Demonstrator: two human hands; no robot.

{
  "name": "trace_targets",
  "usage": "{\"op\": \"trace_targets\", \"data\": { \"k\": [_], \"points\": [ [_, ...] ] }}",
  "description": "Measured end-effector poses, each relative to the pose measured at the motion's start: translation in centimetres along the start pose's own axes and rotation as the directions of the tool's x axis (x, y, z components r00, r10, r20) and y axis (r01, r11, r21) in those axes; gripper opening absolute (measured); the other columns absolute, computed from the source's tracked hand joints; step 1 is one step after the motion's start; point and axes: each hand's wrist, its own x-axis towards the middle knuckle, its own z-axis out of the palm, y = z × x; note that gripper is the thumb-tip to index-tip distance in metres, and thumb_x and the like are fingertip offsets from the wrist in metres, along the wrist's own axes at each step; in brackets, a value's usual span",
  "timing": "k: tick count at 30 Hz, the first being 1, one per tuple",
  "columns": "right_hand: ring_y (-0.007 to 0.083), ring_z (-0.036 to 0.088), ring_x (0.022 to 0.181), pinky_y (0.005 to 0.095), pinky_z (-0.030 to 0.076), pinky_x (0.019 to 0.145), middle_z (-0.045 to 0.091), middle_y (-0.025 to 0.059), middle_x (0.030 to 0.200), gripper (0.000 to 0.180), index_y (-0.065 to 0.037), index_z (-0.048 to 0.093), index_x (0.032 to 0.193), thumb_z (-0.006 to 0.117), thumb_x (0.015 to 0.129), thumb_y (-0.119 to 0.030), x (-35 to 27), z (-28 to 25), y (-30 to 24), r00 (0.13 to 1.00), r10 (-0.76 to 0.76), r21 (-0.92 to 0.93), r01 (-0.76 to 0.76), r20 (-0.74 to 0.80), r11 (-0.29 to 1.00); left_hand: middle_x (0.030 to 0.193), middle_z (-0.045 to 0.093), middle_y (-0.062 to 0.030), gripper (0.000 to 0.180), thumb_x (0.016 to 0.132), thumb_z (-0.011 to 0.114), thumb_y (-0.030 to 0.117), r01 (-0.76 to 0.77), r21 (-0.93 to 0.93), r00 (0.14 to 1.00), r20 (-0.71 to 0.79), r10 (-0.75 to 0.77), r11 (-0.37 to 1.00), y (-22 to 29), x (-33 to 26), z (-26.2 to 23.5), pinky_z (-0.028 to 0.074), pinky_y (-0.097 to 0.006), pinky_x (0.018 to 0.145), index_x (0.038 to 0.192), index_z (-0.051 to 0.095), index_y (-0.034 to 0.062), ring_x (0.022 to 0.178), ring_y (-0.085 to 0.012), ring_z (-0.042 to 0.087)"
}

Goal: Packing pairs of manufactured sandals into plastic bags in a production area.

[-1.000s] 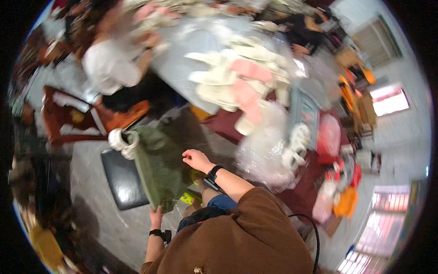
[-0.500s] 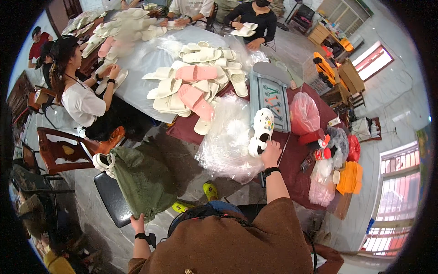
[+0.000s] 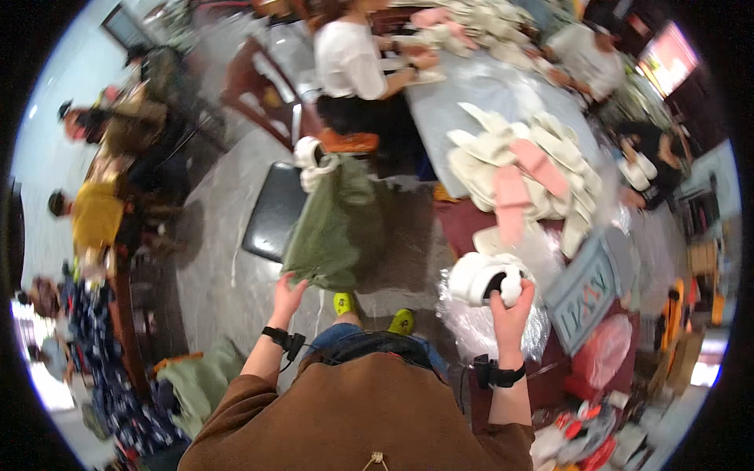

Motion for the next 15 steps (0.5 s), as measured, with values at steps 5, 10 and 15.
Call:
{"op": "trace_targets", "data": {
  "k": [5, 10, 15],
  "points": [
    [0.0104, 0.053, 0.094, 0.0258, 0.046, 0.082, 0.052, 0.0034, 0.106, 0.049, -0.005, 0.043, 0.123, 0.068, 0.082, 0.001, -2.1, 15.9, -7.6, 0.82, -0.062, 0.351, -0.174, 0.57, 0.92, 0.13, 0.06, -0.0123, 0.062, 0.092, 0.065, 0.044, 0.601, -0.66, 0.796, 0.54, -0.273, 0.451, 1.1, -3.6, -4.1, 0.053, -0.046, 0.091, 0.14, 0.048, 0.0098, 0.116, -0.0253, 0.059],
    [0.0082, 0.054, 0.09, 0.0257, 0.047, 0.08, 0.053, 0.0004, 0.102, 0.048, -0.006, 0.044, 0.128, 0.065, 0.086, 0.001, -9.2, 31.8, -11.0, 0.232, -0.163, 0.281, -0.699, 0.959, 0.657, 0.146, 0.047, -0.0092, 0.058, 0.098, 0.049, 0.049, 0.352, -0.888, 0.926, 0.376, 0.026, 0.296, -3.4, -6.1, -8.0, 0.043, -0.063, 0.102, 0.146, 0.042, 0.0181, 0.13, -0.035, 0.049],
    [0.0138, 0.056, 0.103, 0.0286, 0.048, 0.087, 0.055, 0.0031, 0.116, 0.043, -0.003, 0.046, 0.13, 0.062, 0.09, -0.003, -13.3, 42.9, -5.5, 0.16, -0.191, 0.248, -0.529, 0.968, 0.812, 0.138, 0.055, -0.0133, 0.061, 0.096, 0.054, 0.049, 0.305, -0.801, 0.932, 0.363, -0.012, -0.515, -10.8, -4.3, -11.4, 0.035, -0.047, 0.112, 0.139, 0.049, 0.0068, 0.124, -0.0325, 0.055]
  ]
}}
